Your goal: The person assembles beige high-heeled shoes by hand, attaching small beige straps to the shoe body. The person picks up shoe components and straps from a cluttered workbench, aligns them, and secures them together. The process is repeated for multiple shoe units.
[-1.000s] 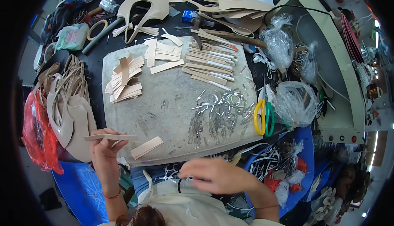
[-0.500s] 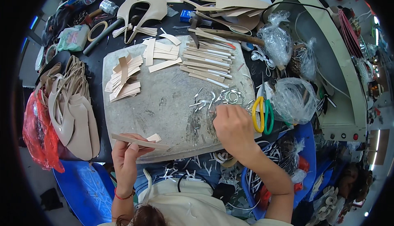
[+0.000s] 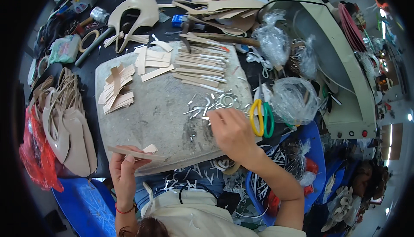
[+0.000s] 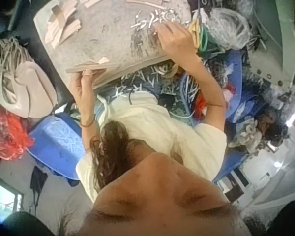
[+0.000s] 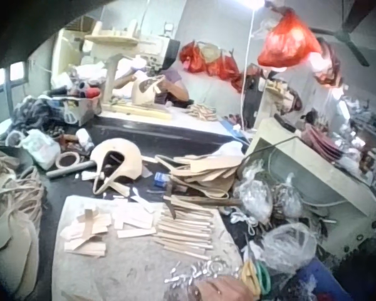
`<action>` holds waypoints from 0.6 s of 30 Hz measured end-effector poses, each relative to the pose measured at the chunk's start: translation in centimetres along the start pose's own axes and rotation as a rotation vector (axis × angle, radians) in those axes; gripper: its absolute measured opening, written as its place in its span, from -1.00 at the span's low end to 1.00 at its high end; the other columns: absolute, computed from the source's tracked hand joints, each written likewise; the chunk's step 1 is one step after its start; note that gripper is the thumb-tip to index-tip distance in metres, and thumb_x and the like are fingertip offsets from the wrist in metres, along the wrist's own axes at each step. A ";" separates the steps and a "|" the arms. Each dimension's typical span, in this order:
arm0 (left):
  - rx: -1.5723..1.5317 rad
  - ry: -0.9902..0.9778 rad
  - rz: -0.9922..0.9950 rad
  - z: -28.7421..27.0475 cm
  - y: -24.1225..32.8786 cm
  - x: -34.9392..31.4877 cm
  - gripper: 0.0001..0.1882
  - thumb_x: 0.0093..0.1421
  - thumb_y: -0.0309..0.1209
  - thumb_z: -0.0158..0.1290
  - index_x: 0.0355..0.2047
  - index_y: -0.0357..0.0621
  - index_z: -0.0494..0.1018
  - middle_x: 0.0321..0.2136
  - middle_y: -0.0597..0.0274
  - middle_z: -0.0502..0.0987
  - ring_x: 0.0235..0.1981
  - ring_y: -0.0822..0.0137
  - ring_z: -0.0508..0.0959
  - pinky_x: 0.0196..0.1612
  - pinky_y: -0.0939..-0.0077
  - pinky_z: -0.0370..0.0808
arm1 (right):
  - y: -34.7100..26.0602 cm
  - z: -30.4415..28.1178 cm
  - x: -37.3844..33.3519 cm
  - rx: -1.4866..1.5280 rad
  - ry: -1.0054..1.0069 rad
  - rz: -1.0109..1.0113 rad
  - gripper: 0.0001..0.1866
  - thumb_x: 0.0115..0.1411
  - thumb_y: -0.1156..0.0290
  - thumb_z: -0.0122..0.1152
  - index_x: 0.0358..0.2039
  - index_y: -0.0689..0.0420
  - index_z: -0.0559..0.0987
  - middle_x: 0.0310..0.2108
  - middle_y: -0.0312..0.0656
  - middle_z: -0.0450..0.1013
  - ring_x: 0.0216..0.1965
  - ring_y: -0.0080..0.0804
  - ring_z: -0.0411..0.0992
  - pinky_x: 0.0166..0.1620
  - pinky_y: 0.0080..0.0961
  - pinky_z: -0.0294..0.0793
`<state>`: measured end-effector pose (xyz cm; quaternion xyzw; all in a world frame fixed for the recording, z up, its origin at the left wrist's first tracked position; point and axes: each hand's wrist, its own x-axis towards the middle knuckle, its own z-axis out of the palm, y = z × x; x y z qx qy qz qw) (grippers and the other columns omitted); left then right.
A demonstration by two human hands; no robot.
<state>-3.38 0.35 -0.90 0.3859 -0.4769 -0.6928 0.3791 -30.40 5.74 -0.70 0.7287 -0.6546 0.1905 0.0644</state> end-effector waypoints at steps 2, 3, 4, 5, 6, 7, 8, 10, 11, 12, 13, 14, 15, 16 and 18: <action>-0.004 -0.001 -0.042 0.1 -0.2 0.1 -0.81 0.28 -0.48 -0.22 -0.22 -0.36 0.33 -0.24 0.05 0.44 -0.21 0.19 0.56 -0.16 0.33 0.59 | -0.6 -0.3 0.1 0.155 0.057 0.127 -0.77 -0.01 0.63 0.11 -0.28 0.16 0.51 -0.44 -0.21 0.40 -0.41 -0.28 0.43 -0.40 -0.45 0.41; 0.006 0.012 -0.064 0.0 -0.1 0.2 -0.81 0.29 -0.46 -0.22 -0.22 -0.35 0.32 -0.24 0.05 0.44 -0.22 0.20 0.56 -0.17 0.33 0.59 | -0.9 0.1 0.2 0.195 0.075 0.159 -0.75 0.03 0.66 0.13 -0.25 0.15 0.54 -0.46 -0.20 0.44 -0.44 -0.31 0.48 -0.44 -0.47 0.43; -0.032 -0.006 -0.076 0.0 0.1 0.4 -0.80 0.29 -0.54 -0.25 -0.17 -0.41 0.31 -0.23 0.01 0.45 -0.18 0.19 0.55 -0.12 0.34 0.57 | -1.5 0.1 0.2 0.392 0.020 0.262 -0.76 0.04 0.65 0.14 -0.24 0.16 0.55 -0.47 -0.20 0.45 -0.45 -0.35 0.48 -0.43 -0.48 0.43; -0.036 -0.006 -0.081 0.0 0.2 0.4 -0.80 0.30 -0.55 -0.25 -0.17 -0.42 0.30 -0.22 0.00 0.44 -0.17 0.19 0.55 -0.11 0.35 0.57 | -2.5 -0.3 0.3 0.589 -0.044 0.361 -0.76 0.06 0.64 0.14 -0.23 0.17 0.56 -0.48 -0.21 0.46 -0.47 -0.40 0.48 -0.42 -0.50 0.44; -0.043 -0.008 -0.089 0.0 0.1 0.6 -0.81 0.30 -0.55 -0.26 -0.16 -0.43 0.28 -0.22 0.00 0.44 -0.17 0.20 0.54 -0.10 0.36 0.57 | -3.6 -0.6 0.3 0.780 -0.117 0.462 -0.77 0.07 0.62 0.15 -0.22 0.18 0.57 -0.49 -0.21 0.48 -0.48 -0.44 0.49 -0.41 -0.52 0.45; -0.047 -0.008 -0.092 -0.1 0.0 0.6 -0.81 0.30 -0.56 -0.27 -0.16 -0.44 0.27 -0.21 -0.01 0.43 -0.17 0.20 0.54 -0.09 0.37 0.57 | -5.1 -0.6 0.5 1.072 -0.199 0.594 -0.79 0.11 0.59 0.17 -0.20 0.20 0.58 -0.51 -0.22 0.51 -0.50 -0.57 0.49 -0.41 -0.62 0.46; -0.059 -0.027 -0.094 0.1 -0.1 0.8 -0.81 0.30 -0.56 -0.28 -0.16 -0.44 0.26 -0.21 -0.01 0.42 -0.16 0.20 0.54 -0.09 0.38 0.57 | -6.1 -0.5 0.7 1.133 -0.245 0.582 -0.78 0.12 0.59 0.18 -0.19 0.20 0.57 -0.50 -0.22 0.51 -0.49 -0.58 0.49 -0.40 -0.64 0.47; -0.080 -0.051 -0.118 -0.2 -0.1 0.8 -0.81 0.29 -0.57 -0.30 -0.15 -0.45 0.24 -0.20 -0.03 0.42 -0.17 0.20 0.54 -0.08 0.39 0.57 | -7.7 -0.1 1.2 1.252 -0.338 0.558 -0.76 0.12 0.59 0.19 -0.16 0.20 0.56 -0.49 -0.23 0.52 -0.48 -0.60 0.49 -0.40 -0.68 0.49; -0.097 -0.060 -0.136 -0.3 -0.1 0.8 -0.81 0.29 -0.58 -0.30 -0.15 -0.45 0.24 -0.19 -0.03 0.41 -0.17 0.20 0.54 -0.08 0.39 0.57 | -8.1 0.3 1.5 1.259 -0.346 0.525 -0.74 0.11 0.59 0.21 -0.15 0.19 0.55 -0.50 -0.23 0.52 -0.48 -0.60 0.50 -0.41 -0.69 0.50; -0.113 -0.071 -0.153 -0.4 0.0 0.8 -0.81 0.29 -0.58 -0.31 -0.16 -0.45 0.23 -0.19 -0.04 0.41 -0.17 0.20 0.54 -0.07 0.40 0.57 | -8.2 0.4 1.7 1.249 -0.369 0.523 -0.74 0.11 0.58 0.21 -0.14 0.18 0.55 -0.50 -0.23 0.52 -0.48 -0.60 0.50 -0.41 -0.68 0.50; -0.115 -0.071 -0.158 -0.5 0.2 0.7 -0.80 0.28 -0.59 -0.32 -0.15 -0.44 0.23 -0.19 -0.04 0.41 -0.17 0.18 0.55 -0.07 0.39 0.57 | -8.4 0.5 1.9 1.238 -0.391 0.522 -0.73 0.11 0.58 0.21 -0.13 0.18 0.54 -0.50 -0.23 0.52 -0.49 -0.60 0.50 -0.41 -0.68 0.50; -0.128 -0.071 -0.161 -0.6 0.2 0.7 -0.80 0.28 -0.59 -0.32 -0.15 -0.44 0.23 -0.19 -0.04 0.41 -0.17 0.17 0.55 -0.07 0.39 0.57 | -8.5 0.6 2.1 1.227 -0.417 0.516 -0.72 0.11 0.58 0.21 -0.13 0.17 0.54 -0.50 -0.23 0.52 -0.49 -0.60 0.50 -0.41 -0.67 0.51; -0.141 -0.072 -0.165 -0.7 0.1 0.7 -0.80 0.29 -0.58 -0.31 -0.15 -0.44 0.23 -0.19 -0.04 0.41 -0.16 0.17 0.55 -0.06 0.38 0.56 | -8.5 0.8 2.1 1.222 -0.420 0.501 -0.71 0.11 0.58 0.21 -0.11 0.16 0.53 -0.50 -0.23 0.52 -0.49 -0.59 0.50 -0.41 -0.67 0.51; -0.154 -0.075 -0.169 -0.8 0.1 0.7 -0.80 0.29 -0.58 -0.31 -0.15 -0.44 0.23 -0.19 -0.04 0.41 -0.16 0.17 0.55 -0.06 0.38 0.56 | -8.5 0.9 2.1 1.218 -0.421 0.487 -0.70 0.11 0.58 0.21 -0.10 0.16 0.53 -0.50 -0.22 0.52 -0.50 -0.59 0.50 -0.41 -0.67 0.51; -0.156 -0.098 -0.169 -0.8 0.1 0.8 -0.80 0.29 -0.58 -0.31 -0.14 -0.45 0.23 -0.19 -0.04 0.41 -0.14 0.17 0.55 -0.06 0.36 0.56 | -8.4 1.1 2.2 1.204 -0.437 0.479 -0.72 0.10 0.58 0.21 -0.12 0.19 0.52 -0.50 -0.21 0.52 -0.50 -0.60 0.49 -0.42 -0.67 0.51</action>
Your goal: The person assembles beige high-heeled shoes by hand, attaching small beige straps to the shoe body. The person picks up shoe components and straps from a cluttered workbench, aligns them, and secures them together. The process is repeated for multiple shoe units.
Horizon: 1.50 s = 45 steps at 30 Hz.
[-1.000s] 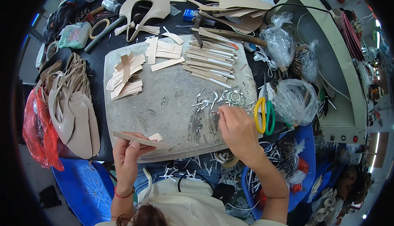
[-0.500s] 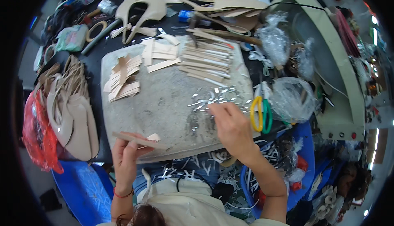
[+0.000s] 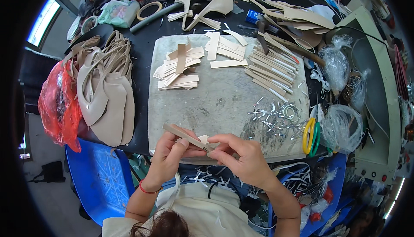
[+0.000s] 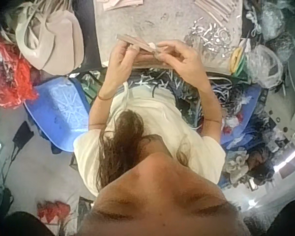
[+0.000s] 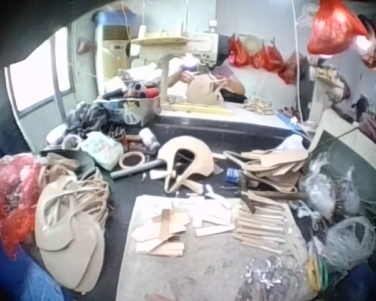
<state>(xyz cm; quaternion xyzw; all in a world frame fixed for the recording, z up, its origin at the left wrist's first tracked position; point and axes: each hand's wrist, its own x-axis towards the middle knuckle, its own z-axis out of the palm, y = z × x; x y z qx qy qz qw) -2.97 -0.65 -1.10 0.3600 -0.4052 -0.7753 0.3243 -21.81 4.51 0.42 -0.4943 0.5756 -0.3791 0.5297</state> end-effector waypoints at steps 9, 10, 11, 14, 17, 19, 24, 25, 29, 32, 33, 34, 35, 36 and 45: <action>-0.108 -0.011 0.034 -1.1 0.6 -0.2 -0.81 0.30 -0.55 -0.29 -0.15 -0.41 0.24 -0.17 -0.08 0.42 -0.15 0.18 0.54 -0.06 0.34 0.55 | -1.1 -1.0 0.1 -0.276 0.068 0.191 -0.68 0.01 0.46 0.35 -0.23 0.22 0.46 -0.62 -0.27 0.49 -0.59 -0.61 0.43 -0.46 -0.63 0.43; -0.146 0.006 0.051 -1.3 0.9 -0.1 -0.81 0.30 -0.55 -0.29 -0.15 -0.41 0.24 -0.17 -0.09 0.42 -0.16 0.18 0.55 -0.06 0.34 0.55 | -0.4 -1.2 -0.8 -0.297 0.106 0.110 -0.64 -0.01 0.47 0.37 -0.19 0.22 0.46 -0.59 -0.25 0.49 -0.58 -0.57 0.44 -0.44 -0.60 0.44; -0.130 0.039 0.021 -1.5 1.1 -0.2 -0.81 0.29 -0.54 -0.28 -0.16 -0.40 0.25 -0.19 -0.05 0.43 -0.16 0.19 0.55 -0.07 0.35 0.55 | -0.3 -0.9 -0.8 -0.307 0.137 0.036 -0.60 -0.03 0.47 0.38 -0.16 0.22 0.46 -0.56 -0.23 0.50 -0.56 -0.52 0.44 -0.42 -0.57 0.45; -0.083 0.157 -0.065 -1.6 1.4 0.0 -0.81 0.26 -0.52 -0.24 -0.18 -0.36 0.31 -0.25 0.05 0.46 -0.18 0.23 0.55 -0.09 0.36 0.55 | -2.5 1.1 0.5 -0.658 0.239 -0.525 -0.52 -0.10 0.47 0.41 -0.11 0.21 0.48 -0.43 -0.15 0.50 -0.45 -0.32 0.47 -0.34 -0.44 0.46; 0.064 0.079 0.055 -2.1 0.9 -0.4 -0.81 0.25 -0.49 -0.11 -0.16 -0.32 0.37 -0.24 0.16 0.49 -0.23 0.41 0.53 -0.15 0.51 0.48 | -2.5 3.7 2.4 -0.777 0.187 -0.654 -0.58 -0.03 0.54 0.29 -0.10 0.21 0.49 -0.34 -0.09 0.49 -0.38 -0.16 0.47 -0.27 -0.37 0.46; 0.516 0.133 0.273 -3.8 3.0 -0.8 -0.80 0.22 -0.51 -0.05 -0.15 -0.31 0.38 -0.26 0.15 0.50 -0.27 0.42 0.52 -0.20 0.55 0.45 | -2.5 4.6 3.3 -0.722 0.223 -0.602 -0.71 0.06 0.59 0.18 -0.15 0.22 0.52 -0.38 -0.05 0.49 -0.42 -0.22 0.47 -0.34 -0.40 0.44; 1.551 0.872 0.754 -15.2 9.4 2.7 -0.72 0.14 -0.48 0.05 -0.13 -0.25 0.42 -0.31 -0.06 0.51 -0.28 0.13 0.55 -0.23 0.35 0.43 | -2.6 4.6 3.3 -0.305 0.184 -0.220 -0.81 0.14 0.58 0.12 -0.22 0.22 0.57 -0.43 -0.11 0.48 -0.50 -0.46 0.42 -0.41 -0.57 0.39; 1.541 0.874 0.696 -15.9 9.6 3.1 -0.73 0.13 -0.47 0.05 -0.14 -0.25 0.43 -0.31 -0.06 0.51 -0.27 0.09 0.54 -0.20 0.29 0.42 | -2.7 4.5 3.4 -0.277 0.198 -0.174 -0.82 0.15 0.57 0.11 -0.22 0.22 0.58 -0.44 -0.13 0.48 -0.51 -0.52 0.41 -0.41 -0.62 0.39; 1.434 0.824 0.655 -18.1 10.7 2.8 -0.76 0.09 -0.48 0.06 -0.20 -0.28 0.47 -0.35 -0.06 0.52 -0.27 -0.01 0.52 -0.17 0.17 0.42 | -3.4 4.9 3.7 -0.055 0.165 -0.039 -0.79 0.20 0.54 0.07 -0.15 0.21 0.55 -0.44 -0.25 0.48 -0.48 -0.64 0.38 -0.38 -0.71 0.38; 1.199 0.973 0.737 -15.7 13.1 -0.5 -0.78 0.11 -0.55 0.06 -0.20 -0.30 0.51 -0.35 0.09 0.56 -0.38 0.27 0.56 -0.26 0.49 0.47 | -3.4 4.4 4.2 0.081 0.130 0.057 -0.78 0.24 0.51 0.03 -0.12 0.22 0.52 -0.44 -0.29 0.48 -0.45 -0.67 0.39 -0.35 -0.73 0.39; 1.025 1.018 0.742 -14.5 13.4 -1.7 -0.79 0.13 -0.56 0.05 -0.20 -0.30 0.51 -0.37 0.17 0.57 -0.38 0.38 0.55 -0.27 0.57 0.46 | -3.1 4.2 4.4 0.125 0.104 0.070 -0.78 0.25 0.50 0.02 -0.11 0.23 0.52 -0.44 -0.30 0.48 -0.45 -0.68 0.39 -0.34 -0.74 0.39; 0.967 0.998 0.708 -12.5 14.1 -3.2 -0.80 0.14 -0.57 0.05 -0.20 -0.31 0.51 -0.39 0.22 0.55 -0.37 0.42 0.54 -0.27 0.59 0.46 | -3.1 3.8 4.4 0.170 0.077 0.079 -0.78 0.26 0.49 0.01 -0.11 0.24 0.51 -0.44 -0.31 0.48 -0.44 -0.68 0.39 -0.33 -0.74 0.40; 0.919 1.005 0.670 -10.9 14.3 -5.4 -0.80 0.14 -0.59 0.04 -0.20 -0.32 0.50 -0.40 0.27 0.53 -0.36 0.46 0.52 -0.28 0.61 0.45 | -3.2 3.8 4.5 0.191 0.032 0.081 -0.79 0.26 0.49 0.02 -0.12 0.26 0.50 -0.42 -0.29 0.48 -0.41 -0.67 0.41 -0.30 -0.73 0.41; 0.860 0.898 0.647 -10.3 13.5 -7.0 -0.80 0.14 -0.60 0.04 -0.20 -0.33 0.50 -0.39 0.25 0.52 -0.36 0.44 0.54 -0.26 0.60 0.47 | -3.1 4.2 4.5 0.193 0.026 0.043 -0.80 0.25 0.50 0.03 -0.14 0.27 0.51 -0.42 -0.28 0.48 -0.41 -0.66 0.40 -0.30 -0.73 0.40; 0.079 0.269 0.187 -4.0 3.1 -5.4 -0.65 0.14 -0.61 0.06 -0.03 -0.36 0.34 -0.29 0.09 0.52 -0.32 0.37 0.56 -0.29 0.45 0.61 | -4.6 5.6 2.8 -0.073 0.017 -0.241 -0.85 0.14 0.57 0.16 -0.26 0.20 0.61 -0.48 -0.25 0.44 -0.50 -0.64 0.37 -0.47 -0.70 0.33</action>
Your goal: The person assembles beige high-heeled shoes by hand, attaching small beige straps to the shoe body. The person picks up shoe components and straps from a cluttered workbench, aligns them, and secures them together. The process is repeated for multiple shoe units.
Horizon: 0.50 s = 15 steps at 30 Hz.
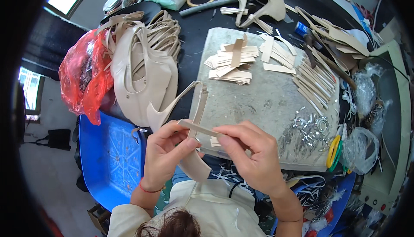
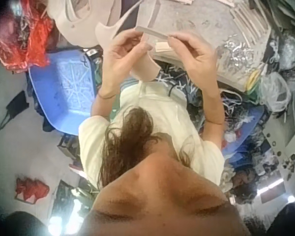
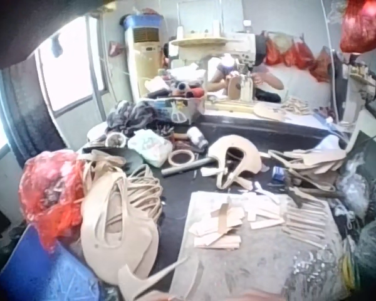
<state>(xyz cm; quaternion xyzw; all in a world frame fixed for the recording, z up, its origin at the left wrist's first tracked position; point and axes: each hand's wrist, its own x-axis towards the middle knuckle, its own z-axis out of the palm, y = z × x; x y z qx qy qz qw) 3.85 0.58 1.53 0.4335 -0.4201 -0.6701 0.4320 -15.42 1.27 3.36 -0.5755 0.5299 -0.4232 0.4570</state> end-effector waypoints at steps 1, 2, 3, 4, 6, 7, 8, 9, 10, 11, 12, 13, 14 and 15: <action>-0.030 -0.015 -0.017 0.4 -0.2 0.0 -0.63 0.14 -0.61 0.06 -0.02 -0.35 0.33 -0.29 0.09 0.52 -0.31 0.37 0.56 -0.28 0.44 0.62 | 0.0 0.2 -0.1 0.009 0.005 0.007 -0.85 0.13 0.57 0.18 -0.26 0.21 0.61 -0.48 -0.25 0.44 -0.52 -0.65 0.36 -0.49 -0.70 0.32; -0.044 -0.024 -0.035 0.8 -0.1 0.0 -0.63 0.15 -0.60 0.08 -0.02 -0.36 0.34 -0.27 0.11 0.50 -0.30 0.39 0.54 -0.27 0.48 0.59 | -0.1 0.3 -0.2 0.020 0.012 0.009 -0.85 0.12 0.56 0.19 -0.26 0.21 0.61 -0.48 -0.26 0.44 -0.54 -0.66 0.35 -0.50 -0.71 0.31; -0.058 -0.031 -0.054 1.3 0.2 -0.1 -0.62 0.15 -0.59 0.09 -0.01 -0.38 0.35 -0.26 0.13 0.48 -0.29 0.42 0.52 -0.26 0.52 0.57 | -0.2 0.4 -0.2 0.032 0.017 0.011 -0.85 0.11 0.56 0.21 -0.26 0.21 0.61 -0.47 -0.26 0.44 -0.56 -0.67 0.35 -0.51 -0.72 0.30; -0.073 -0.037 -0.072 1.7 0.4 -0.1 -0.62 0.15 -0.57 0.10 -0.01 -0.40 0.35 -0.24 0.15 0.47 -0.29 0.44 0.50 -0.25 0.56 0.54 | 0.2 0.5 -0.2 0.036 0.033 -0.005 -0.85 0.10 0.54 0.24 -0.28 0.22 0.61 -0.47 -0.26 0.44 -0.58 -0.69 0.34 -0.55 -0.73 0.28; -0.079 -0.035 -0.054 2.1 0.2 -0.2 -0.63 0.16 -0.56 0.09 -0.02 -0.40 0.36 -0.25 0.15 0.47 -0.29 0.45 0.49 -0.25 0.54 0.55 | 0.4 0.5 -0.1 0.042 0.036 -0.006 -0.86 0.10 0.54 0.24 -0.29 0.22 0.61 -0.48 -0.26 0.44 -0.58 -0.70 0.35 -0.55 -0.73 0.28; -0.084 -0.032 -0.045 2.2 0.1 -0.2 -0.64 0.17 -0.56 0.09 -0.02 -0.40 0.36 -0.25 0.15 0.48 -0.28 0.45 0.49 -0.25 0.53 0.55 | 0.5 0.5 -0.1 0.045 0.036 -0.008 -0.87 0.10 0.54 0.24 -0.30 0.23 0.61 -0.48 -0.27 0.44 -0.57 -0.70 0.36 -0.56 -0.74 0.28; -0.088 -0.027 -0.041 2.3 0.0 -0.2 -0.64 0.17 -0.56 0.08 -0.02 -0.40 0.36 -0.26 0.16 0.48 -0.28 0.45 0.49 -0.25 0.53 0.56 | 0.7 0.7 -0.1 0.054 0.042 -0.002 -0.88 0.10 0.54 0.24 -0.31 0.23 0.61 -0.48 -0.27 0.44 -0.58 -0.71 0.35 -0.56 -0.74 0.27; -0.093 -0.021 -0.036 2.4 0.0 -0.3 -0.65 0.18 -0.56 0.07 -0.02 -0.40 0.36 -0.26 0.16 0.48 -0.28 0.44 0.49 -0.25 0.52 0.56 | 0.8 0.8 -0.1 0.063 0.047 0.004 -0.89 0.10 0.54 0.24 -0.32 0.23 0.61 -0.48 -0.27 0.43 -0.58 -0.71 0.35 -0.57 -0.75 0.27; -0.099 -0.015 -0.031 2.4 0.0 -0.4 -0.66 0.19 -0.56 0.06 -0.02 -0.41 0.35 -0.27 0.16 0.49 -0.28 0.44 0.49 -0.25 0.52 0.57 | 0.9 0.9 -0.1 0.071 0.053 0.009 -0.89 0.10 0.54 0.24 -0.33 0.24 0.60 -0.49 -0.27 0.43 -0.58 -0.71 0.35 -0.57 -0.75 0.26; -0.104 -0.006 -0.047 2.4 0.0 -0.3 -0.66 0.20 -0.56 0.05 -0.02 -0.41 0.34 -0.29 0.15 0.49 -0.29 0.43 0.50 -0.26 0.52 0.57 | 1.0 1.0 -0.2 0.083 0.052 0.014 -0.90 0.10 0.54 0.23 -0.34 0.23 0.60 -0.49 -0.28 0.43 -0.59 -0.72 0.34 -0.58 -0.76 0.25; -0.110 0.003 -0.063 2.4 0.1 -0.3 -0.66 0.20 -0.56 0.04 -0.02 -0.41 0.34 -0.31 0.15 0.49 -0.30 0.43 0.51 -0.27 0.52 0.58 | 1.0 1.0 -0.2 0.093 0.051 0.019 -0.91 0.10 0.54 0.23 -0.35 0.23 0.60 -0.49 -0.29 0.43 -0.60 -0.72 0.33 -0.58 -0.76 0.25; -0.116 0.012 -0.080 2.3 0.2 -0.2 -0.67 0.21 -0.57 0.03 -0.02 -0.41 0.33 -0.33 0.15 0.50 -0.31 0.42 0.53 -0.27 0.52 0.58 | 1.1 1.1 -0.3 0.103 0.051 0.024 -0.92 0.10 0.55 0.22 -0.36 0.23 0.60 -0.49 -0.29 0.43 -0.60 -0.73 0.33 -0.59 -0.77 0.24; -0.154 0.015 -0.083 2.1 0.0 -0.2 -0.66 0.21 -0.57 0.02 -0.01 -0.41 0.32 -0.34 0.14 0.50 -0.33 0.41 0.54 -0.29 0.54 0.58 | 1.1 1.3 -0.5 0.142 0.058 0.031 -0.92 0.09 0.56 0.22 -0.36 0.22 0.59 -0.50 -0.30 0.43 -0.61 -0.72 0.33 -0.59 -0.77 0.23; -0.193 0.018 -0.086 1.8 -0.3 -0.2 -0.66 0.21 -0.58 0.01 -0.01 -0.41 0.31 -0.36 0.14 0.50 -0.35 0.41 0.55 -0.30 0.55 0.57 | 1.1 1.7 -0.7 0.180 0.066 0.037 -0.92 0.09 0.56 0.22 -0.36 0.22 0.59 -0.50 -0.31 0.43 -0.61 -0.72 0.33 -0.59 -0.76 0.23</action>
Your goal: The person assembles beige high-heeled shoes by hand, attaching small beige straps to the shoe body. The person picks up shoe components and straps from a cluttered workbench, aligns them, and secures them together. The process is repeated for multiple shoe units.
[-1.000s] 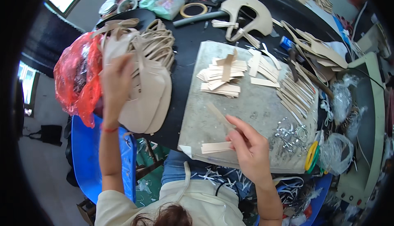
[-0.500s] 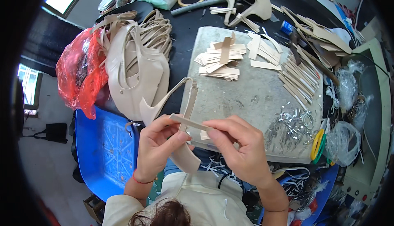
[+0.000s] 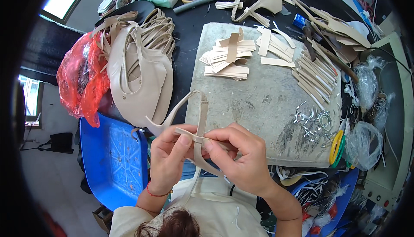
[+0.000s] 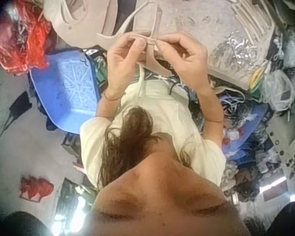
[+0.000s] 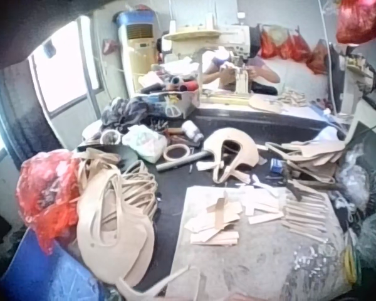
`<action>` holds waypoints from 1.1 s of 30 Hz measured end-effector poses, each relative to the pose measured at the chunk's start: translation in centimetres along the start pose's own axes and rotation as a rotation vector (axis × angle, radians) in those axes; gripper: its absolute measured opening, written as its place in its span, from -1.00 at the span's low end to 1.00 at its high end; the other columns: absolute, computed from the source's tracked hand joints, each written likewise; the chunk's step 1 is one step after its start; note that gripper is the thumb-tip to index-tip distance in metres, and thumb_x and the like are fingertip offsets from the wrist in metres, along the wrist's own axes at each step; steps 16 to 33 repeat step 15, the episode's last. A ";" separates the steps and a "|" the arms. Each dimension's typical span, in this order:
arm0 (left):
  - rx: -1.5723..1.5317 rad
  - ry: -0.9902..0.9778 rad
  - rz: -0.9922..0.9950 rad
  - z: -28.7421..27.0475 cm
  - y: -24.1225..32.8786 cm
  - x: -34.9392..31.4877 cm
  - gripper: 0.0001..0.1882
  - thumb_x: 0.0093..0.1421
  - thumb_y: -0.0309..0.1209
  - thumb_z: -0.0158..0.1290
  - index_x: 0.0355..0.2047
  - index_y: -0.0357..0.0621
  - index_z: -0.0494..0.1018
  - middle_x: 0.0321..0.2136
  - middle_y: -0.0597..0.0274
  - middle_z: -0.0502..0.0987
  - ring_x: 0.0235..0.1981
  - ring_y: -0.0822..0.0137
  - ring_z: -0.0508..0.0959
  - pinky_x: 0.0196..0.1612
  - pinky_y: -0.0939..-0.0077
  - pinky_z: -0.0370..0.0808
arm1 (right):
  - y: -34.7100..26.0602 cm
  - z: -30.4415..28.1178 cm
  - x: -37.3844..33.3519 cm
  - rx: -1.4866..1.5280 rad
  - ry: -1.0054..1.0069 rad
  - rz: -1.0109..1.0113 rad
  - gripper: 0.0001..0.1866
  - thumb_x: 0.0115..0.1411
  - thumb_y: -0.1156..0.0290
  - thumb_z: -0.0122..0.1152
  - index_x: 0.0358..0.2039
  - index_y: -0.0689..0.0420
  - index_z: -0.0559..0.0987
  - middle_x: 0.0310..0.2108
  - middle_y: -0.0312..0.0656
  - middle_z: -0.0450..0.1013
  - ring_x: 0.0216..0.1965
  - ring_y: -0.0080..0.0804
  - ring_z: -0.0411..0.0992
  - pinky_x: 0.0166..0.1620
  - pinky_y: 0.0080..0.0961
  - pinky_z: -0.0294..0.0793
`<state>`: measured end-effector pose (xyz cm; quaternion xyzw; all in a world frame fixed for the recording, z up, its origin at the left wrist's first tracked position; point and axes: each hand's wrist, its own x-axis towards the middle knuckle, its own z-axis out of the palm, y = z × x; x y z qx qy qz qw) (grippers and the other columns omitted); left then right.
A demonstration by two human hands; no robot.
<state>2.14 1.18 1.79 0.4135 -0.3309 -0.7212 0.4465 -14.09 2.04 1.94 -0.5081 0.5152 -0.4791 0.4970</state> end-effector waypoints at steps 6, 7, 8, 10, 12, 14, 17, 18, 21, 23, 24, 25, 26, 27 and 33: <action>0.115 0.146 0.032 0.1 -0.8 -0.4 -0.65 0.20 -0.57 0.04 -0.02 -0.41 0.29 -0.40 0.15 0.50 -0.44 0.46 0.57 -0.43 0.68 0.53 | 0.7 0.0 -0.9 -0.194 -0.011 -0.104 -0.87 0.03 0.60 0.23 -0.34 0.21 0.59 -0.51 -0.28 0.45 -0.62 -0.66 0.35 -0.61 -0.71 0.23; 0.146 0.176 0.041 0.2 -1.0 -0.4 -0.65 0.19 -0.58 0.05 -0.02 -0.41 0.29 -0.39 0.15 0.49 -0.44 0.46 0.56 -0.42 0.68 0.52 | 0.6 0.1 -1.0 -0.219 -0.005 -0.108 -0.85 0.02 0.60 0.24 -0.34 0.21 0.59 -0.51 -0.27 0.46 -0.62 -0.65 0.35 -0.62 -0.69 0.24; 0.178 0.204 0.053 0.3 -1.1 -0.4 -0.64 0.19 -0.58 0.05 -0.01 -0.41 0.29 -0.38 0.15 0.49 -0.43 0.47 0.56 -0.41 0.69 0.52 | 0.6 0.2 -1.0 -0.229 -0.004 -0.105 -0.85 0.01 0.60 0.25 -0.34 0.20 0.59 -0.51 -0.27 0.46 -0.61 -0.64 0.35 -0.62 -0.69 0.24; 0.251 0.193 0.072 0.1 -1.6 -0.5 -0.60 0.18 -0.60 0.06 0.02 -0.40 0.28 -0.33 0.14 0.48 -0.41 0.49 0.56 -0.38 0.71 0.52 | 0.6 0.2 -1.1 -0.248 -0.001 -0.097 -0.84 0.00 0.60 0.26 -0.33 0.20 0.59 -0.51 -0.26 0.46 -0.61 -0.63 0.36 -0.62 -0.67 0.25; 0.331 0.180 0.077 -0.3 -1.6 -0.5 -0.57 0.17 -0.61 0.06 0.06 -0.39 0.26 -0.29 0.13 0.48 -0.39 0.49 0.56 -0.34 0.72 0.51 | 0.9 0.2 -1.2 -0.267 -0.004 -0.096 -0.83 0.00 0.60 0.27 -0.33 0.20 0.59 -0.51 -0.26 0.46 -0.59 -0.61 0.38 -0.61 -0.67 0.27; 0.410 0.160 0.057 -0.6 -1.6 -0.5 -0.53 0.16 -0.62 0.07 0.09 -0.37 0.25 -0.24 0.11 0.48 -0.37 0.48 0.56 -0.31 0.72 0.51 | 1.2 0.2 -1.2 -0.266 -0.004 -0.102 -0.83 0.01 0.60 0.27 -0.33 0.20 0.59 -0.50 -0.25 0.46 -0.58 -0.59 0.40 -0.60 -0.67 0.29; 0.473 0.133 0.068 -0.9 -1.8 -0.4 -0.49 0.16 -0.61 0.07 0.13 -0.36 0.23 -0.23 0.10 0.49 -0.34 0.45 0.57 -0.31 0.69 0.53 | 1.2 0.2 -1.2 -0.254 -0.003 -0.108 -0.83 0.01 0.59 0.27 -0.32 0.20 0.59 -0.50 -0.25 0.46 -0.58 -0.57 0.41 -0.59 -0.67 0.30; 0.473 0.133 0.068 -0.9 -1.8 -0.4 -0.49 0.16 -0.61 0.07 0.13 -0.36 0.23 -0.23 0.10 0.49 -0.34 0.45 0.57 -0.31 0.69 0.53 | 1.2 0.2 -1.2 -0.254 -0.003 -0.108 -0.83 0.01 0.59 0.27 -0.32 0.20 0.59 -0.50 -0.25 0.46 -0.58 -0.57 0.41 -0.59 -0.67 0.30; 0.473 0.133 0.068 -0.9 -1.8 -0.4 -0.49 0.16 -0.61 0.07 0.13 -0.36 0.23 -0.23 0.10 0.49 -0.34 0.45 0.57 -0.31 0.69 0.53 | 1.2 0.2 -1.2 -0.254 -0.003 -0.108 -0.83 0.01 0.59 0.27 -0.32 0.20 0.59 -0.50 -0.25 0.46 -0.58 -0.57 0.41 -0.59 -0.67 0.30; 0.473 0.133 0.068 -0.9 -1.8 -0.4 -0.49 0.16 -0.61 0.07 0.13 -0.36 0.23 -0.23 0.10 0.49 -0.34 0.45 0.57 -0.31 0.69 0.53 | 1.2 0.2 -1.2 -0.254 -0.003 -0.108 -0.83 0.01 0.59 0.27 -0.32 0.20 0.59 -0.50 -0.25 0.46 -0.58 -0.57 0.41 -0.59 -0.67 0.30; 0.473 0.133 0.068 -0.9 -1.8 -0.4 -0.49 0.16 -0.61 0.07 0.13 -0.36 0.23 -0.23 0.10 0.49 -0.34 0.45 0.57 -0.31 0.69 0.53 | 1.2 0.2 -1.2 -0.254 -0.003 -0.108 -0.83 0.01 0.59 0.27 -0.32 0.20 0.59 -0.50 -0.25 0.46 -0.58 -0.57 0.41 -0.59 -0.67 0.30; 0.473 0.133 0.068 -0.9 -1.8 -0.4 -0.49 0.16 -0.61 0.07 0.13 -0.36 0.23 -0.23 0.10 0.49 -0.34 0.45 0.57 -0.31 0.69 0.53 | 1.2 0.2 -1.2 -0.254 -0.003 -0.108 -0.83 0.01 0.59 0.27 -0.32 0.20 0.59 -0.50 -0.25 0.46 -0.58 -0.57 0.41 -0.59 -0.67 0.30; 0.473 0.133 0.068 -0.9 -1.8 -0.4 -0.49 0.16 -0.61 0.07 0.13 -0.36 0.23 -0.23 0.10 0.49 -0.34 0.45 0.57 -0.31 0.69 0.53 | 1.2 0.2 -1.2 -0.254 -0.003 -0.108 -0.83 0.01 0.59 0.27 -0.32 0.20 0.59 -0.50 -0.25 0.46 -0.58 -0.57 0.41 -0.59 -0.67 0.30; 0.473 0.133 0.068 -0.9 -1.8 -0.4 -0.49 0.16 -0.61 0.07 0.13 -0.36 0.23 -0.23 0.10 0.49 -0.34 0.45 0.57 -0.31 0.69 0.53 | 1.2 0.2 -1.2 -0.254 -0.003 -0.108 -0.83 0.01 0.59 0.27 -0.32 0.20 0.59 -0.50 -0.25 0.46 -0.58 -0.57 0.41 -0.59 -0.67 0.30; 0.473 0.133 0.068 -0.9 -1.8 -0.4 -0.49 0.16 -0.61 0.07 0.13 -0.36 0.23 -0.23 0.10 0.49 -0.34 0.45 0.57 -0.31 0.69 0.53 | 1.2 0.2 -1.2 -0.254 -0.003 -0.108 -0.83 0.01 0.59 0.27 -0.32 0.20 0.59 -0.50 -0.25 0.46 -0.58 -0.57 0.41 -0.59 -0.67 0.30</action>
